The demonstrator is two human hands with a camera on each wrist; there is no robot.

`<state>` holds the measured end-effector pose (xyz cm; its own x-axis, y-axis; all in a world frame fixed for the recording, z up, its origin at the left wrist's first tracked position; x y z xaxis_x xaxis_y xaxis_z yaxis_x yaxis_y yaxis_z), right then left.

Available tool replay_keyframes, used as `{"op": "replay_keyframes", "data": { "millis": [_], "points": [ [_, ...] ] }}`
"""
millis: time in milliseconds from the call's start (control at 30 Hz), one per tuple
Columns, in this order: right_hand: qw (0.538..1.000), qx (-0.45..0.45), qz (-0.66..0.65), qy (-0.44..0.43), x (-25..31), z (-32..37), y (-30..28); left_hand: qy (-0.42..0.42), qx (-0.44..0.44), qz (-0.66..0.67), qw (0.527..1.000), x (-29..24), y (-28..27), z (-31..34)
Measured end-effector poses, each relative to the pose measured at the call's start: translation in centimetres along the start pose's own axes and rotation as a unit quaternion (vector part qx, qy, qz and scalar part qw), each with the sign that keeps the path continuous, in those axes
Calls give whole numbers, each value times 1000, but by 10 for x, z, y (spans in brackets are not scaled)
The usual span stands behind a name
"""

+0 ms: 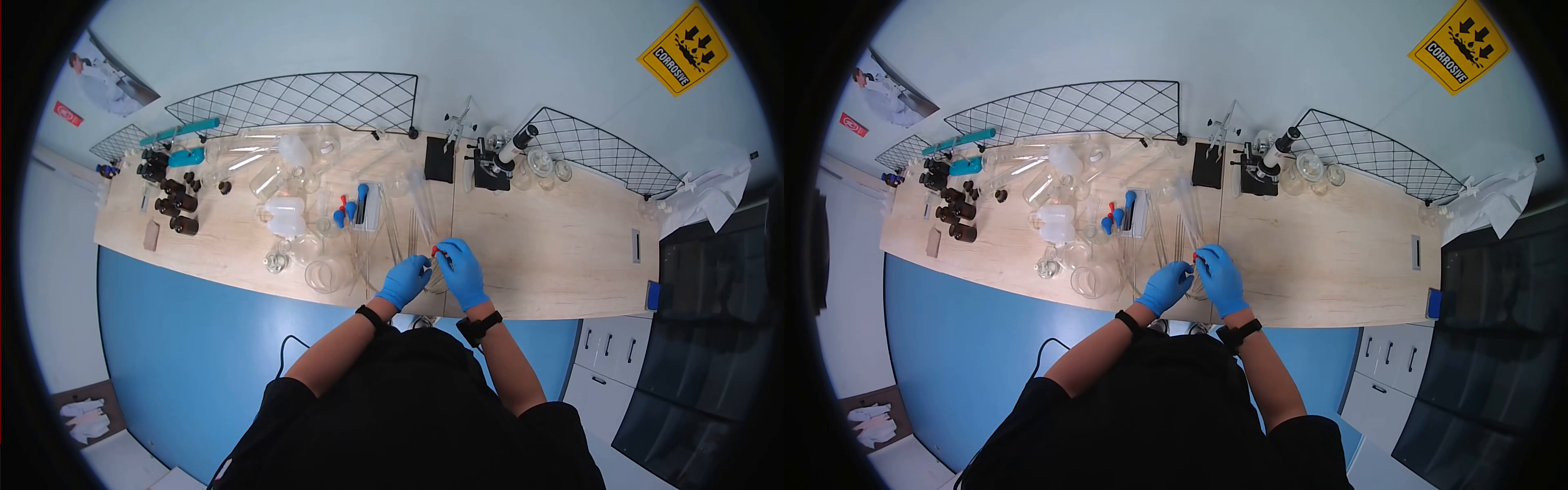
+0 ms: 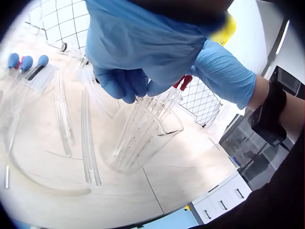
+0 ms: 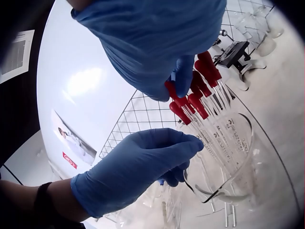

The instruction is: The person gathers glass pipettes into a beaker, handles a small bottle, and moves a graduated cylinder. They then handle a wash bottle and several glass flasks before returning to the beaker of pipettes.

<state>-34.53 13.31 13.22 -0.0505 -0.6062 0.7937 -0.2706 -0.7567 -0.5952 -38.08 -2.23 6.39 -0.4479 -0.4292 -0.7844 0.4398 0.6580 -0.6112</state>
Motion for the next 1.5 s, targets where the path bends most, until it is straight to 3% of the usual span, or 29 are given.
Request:
{"op": "replay_keyframes", "data": {
  "millis": [200, 300, 500, 600, 667, 700, 767, 800, 867, 967, 1133, 1200, 1300, 1433, 1500],
  "points": [
    [998, 35, 25, 35, 0, -1, 1, -5, -13, 9, 1000, 7, 5, 0],
    [999, 2, 50, -6, 2, -1, 2, 14, -15, 28, 999, 8, 2, -2],
    [998, -25, -63, -4, 29, -3, -11, 5, -16, 54, 998, 3, -9, 5],
    [998, 10, -64, -26, 53, -16, -8, -9, -57, 88, 994, 14, -16, 20],
    [986, 118, -103, 53, 70, -27, 12, -50, -92, 59, 993, 38, -15, 35],
    [986, 121, -103, 51, 72, -31, 27, -52, -95, 59, 992, 51, -11, 44],
    [964, 223, -29, 144, 63, -42, 70, -121, -120, 62, 983, 72, -5, 55],
    [963, 227, -28, 141, 56, -46, 90, -124, -124, 62, 983, 73, -8, 54],
    [968, 249, 29, 20, 42, -50, 132, -139, -108, -13, 984, 71, -16, 57],
    [934, 346, 8, 90, 36, -65, 179, -127, -153, 22, 980, 83, -13, 60],
    [956, 294, 17, 20, 0, -84, 236, -140, -158, -12, 977, 98, -12, 66],
    [955, 296, 11, -3, -4, -86, 241, -171, -145, 20, 974, 98, -15, 72],
    [943, 326, 52, 38, 3, -94, 227, -179, -143, 88, 969, 100, -21, 71],
    [933, 300, 194, -31, 1, -104, 223, -186, -172, 122, 960, 109, -13, 67],
    [929, 290, 225, -44, 2, -104, 228, -235, -136, 156, 950, 105, -21, 64]
  ]
}}
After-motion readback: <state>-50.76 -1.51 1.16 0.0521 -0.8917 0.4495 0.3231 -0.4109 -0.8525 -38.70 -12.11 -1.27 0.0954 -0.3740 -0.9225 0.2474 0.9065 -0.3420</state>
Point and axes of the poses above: each hand's wrist, its own z-axis away from the middle knuckle, its own y-axis out of the palm, x = y × z, the point moved 1 cm from there along -z, towards the middle knuckle, and after that the axes turned 8 degrees about y, right-handed, at the moved point
